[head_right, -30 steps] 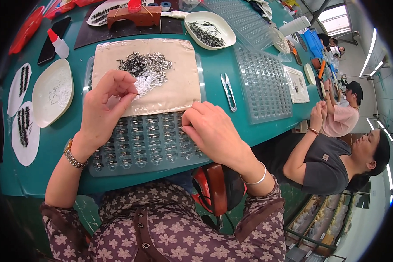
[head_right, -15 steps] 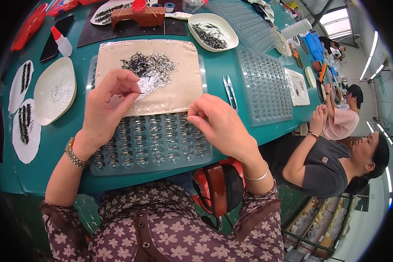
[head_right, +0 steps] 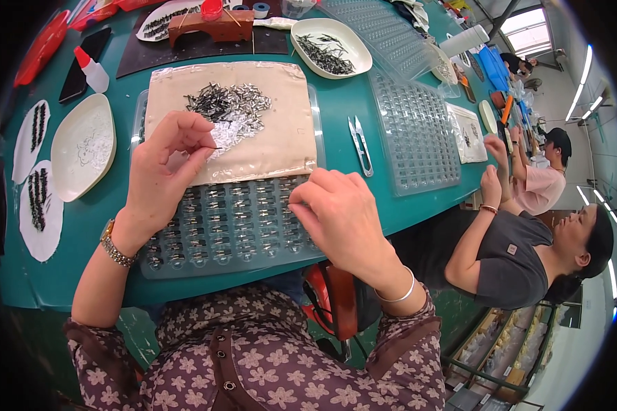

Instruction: The recorder is sorting small black components on a white mat at a workstation.

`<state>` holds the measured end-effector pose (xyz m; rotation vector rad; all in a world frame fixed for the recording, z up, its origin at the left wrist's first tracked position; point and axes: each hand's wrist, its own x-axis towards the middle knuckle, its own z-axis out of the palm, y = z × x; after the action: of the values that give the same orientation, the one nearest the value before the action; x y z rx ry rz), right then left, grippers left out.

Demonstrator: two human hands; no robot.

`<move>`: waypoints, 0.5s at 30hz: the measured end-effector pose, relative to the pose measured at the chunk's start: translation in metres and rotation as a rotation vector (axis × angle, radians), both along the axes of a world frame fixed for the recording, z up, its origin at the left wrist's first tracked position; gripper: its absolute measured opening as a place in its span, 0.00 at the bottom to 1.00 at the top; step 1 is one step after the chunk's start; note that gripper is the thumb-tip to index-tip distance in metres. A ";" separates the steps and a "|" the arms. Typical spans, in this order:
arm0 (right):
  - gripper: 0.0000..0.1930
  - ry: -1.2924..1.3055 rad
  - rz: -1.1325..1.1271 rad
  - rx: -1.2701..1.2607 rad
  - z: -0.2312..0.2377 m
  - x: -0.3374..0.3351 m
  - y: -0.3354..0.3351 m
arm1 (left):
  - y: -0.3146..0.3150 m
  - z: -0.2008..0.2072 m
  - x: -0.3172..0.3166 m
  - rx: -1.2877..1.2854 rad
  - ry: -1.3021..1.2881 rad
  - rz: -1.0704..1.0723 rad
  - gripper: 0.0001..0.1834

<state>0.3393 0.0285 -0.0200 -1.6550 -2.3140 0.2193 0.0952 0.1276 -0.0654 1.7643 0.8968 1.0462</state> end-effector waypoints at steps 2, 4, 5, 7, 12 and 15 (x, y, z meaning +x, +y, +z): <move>0.04 0.011 -0.010 0.005 -0.004 0.002 -0.003 | 0.001 0.000 0.002 -0.002 -0.001 -0.005 0.17; 0.05 0.032 -0.020 0.014 -0.011 0.003 -0.005 | 0.001 0.000 0.004 -0.008 -0.003 -0.006 0.17; 0.05 0.042 -0.024 0.018 -0.012 0.004 -0.005 | 0.001 0.001 0.004 -0.011 -0.004 -0.006 0.17; 0.05 0.052 -0.026 0.013 -0.012 0.005 -0.005 | 0.001 0.001 0.006 -0.015 -0.005 -0.006 0.17; 0.05 0.079 -0.028 0.002 -0.013 0.007 -0.003 | 0.002 0.002 0.009 -0.029 -0.007 -0.004 0.17; 0.05 0.080 -0.037 0.020 -0.013 0.007 -0.005 | 0.003 0.003 0.009 -0.029 -0.008 -0.010 0.17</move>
<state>0.3463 0.0231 -0.0329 -1.6475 -2.2178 0.2483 0.1043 0.1303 -0.0621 1.7378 0.8932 1.0289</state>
